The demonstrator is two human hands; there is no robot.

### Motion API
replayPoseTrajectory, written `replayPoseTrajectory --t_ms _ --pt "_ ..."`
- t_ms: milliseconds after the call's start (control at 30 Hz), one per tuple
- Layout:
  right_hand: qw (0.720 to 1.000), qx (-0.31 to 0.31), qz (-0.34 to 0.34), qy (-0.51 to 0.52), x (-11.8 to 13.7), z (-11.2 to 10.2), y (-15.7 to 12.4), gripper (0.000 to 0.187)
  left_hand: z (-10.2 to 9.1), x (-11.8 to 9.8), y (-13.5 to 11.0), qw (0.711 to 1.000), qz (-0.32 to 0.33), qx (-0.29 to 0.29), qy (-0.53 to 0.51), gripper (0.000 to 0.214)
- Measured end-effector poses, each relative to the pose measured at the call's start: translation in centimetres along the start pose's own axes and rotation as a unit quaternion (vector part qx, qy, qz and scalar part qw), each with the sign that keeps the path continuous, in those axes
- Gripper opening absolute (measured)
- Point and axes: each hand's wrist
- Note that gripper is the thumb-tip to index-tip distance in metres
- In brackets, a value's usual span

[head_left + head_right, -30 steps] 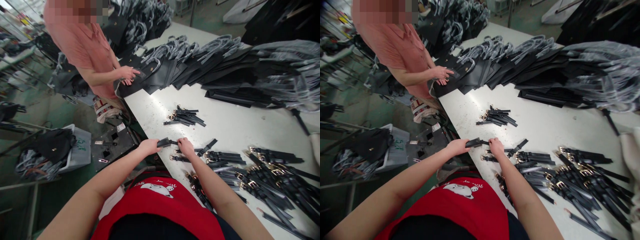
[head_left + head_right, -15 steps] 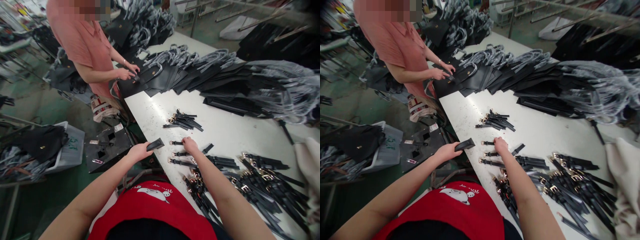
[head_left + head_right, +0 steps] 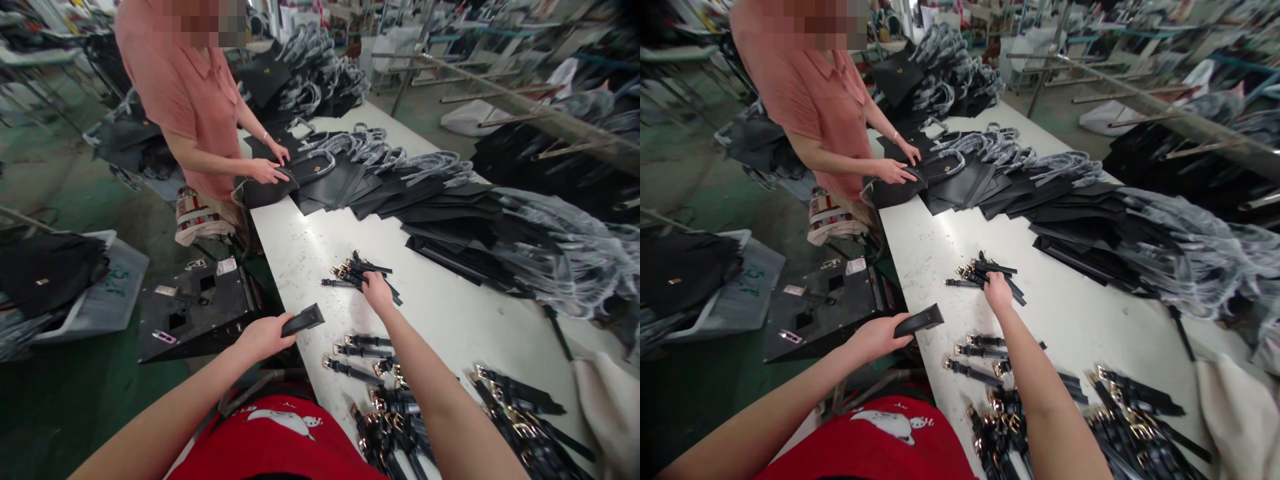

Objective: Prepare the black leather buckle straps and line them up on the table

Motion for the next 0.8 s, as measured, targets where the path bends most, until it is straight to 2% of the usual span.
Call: replayPoseTrajectory --t_ms 67,167,267,367,533,667,800 --pt "1.0 -0.024 0.0 -0.006 0.2 -0.3 2.4 0.032 -0.1 0.3 0.3 1.0 -0.007 -0.006 -0.012 0.044" --pt "0.998 0.021 -0.033 -0.043 0.2 -0.2 4.7 0.034 -0.1 0.9 0.7 0.999 -0.023 -0.002 -0.028 0.044" --pt "0.992 0.057 -0.07 -0.091 0.3 -0.1 5.5 0.028 0.0 1.1 0.9 0.999 -0.031 0.005 -0.035 0.045" --pt "0.988 0.042 -0.081 -0.124 0.5 -0.5 5.2 0.024 -0.1 1.1 1.0 0.999 -0.028 0.007 -0.035 0.046" --pt "0.985 0.013 -0.121 -0.125 1.1 -0.9 1.7 0.017 -0.3 0.8 0.5 0.999 -0.023 0.002 -0.027 0.047" --pt "0.984 0.049 -0.142 -0.095 2.1 1.3 -3.6 0.018 -0.1 0.4 -0.7 1.0 -0.019 -0.005 -0.023 0.046" --pt "0.987 0.09 -0.127 -0.028 2.5 3.5 -7.6 0.031 0.3 0.1 -2.1 0.999 -0.025 0.014 -0.018 0.045"
Point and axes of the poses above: each hand's wrist, its own y-axis towards the middle knuckle, its own z-axis out of the palm, x = y × z, and after that the axes turned 12 degrees about -y, right-handed
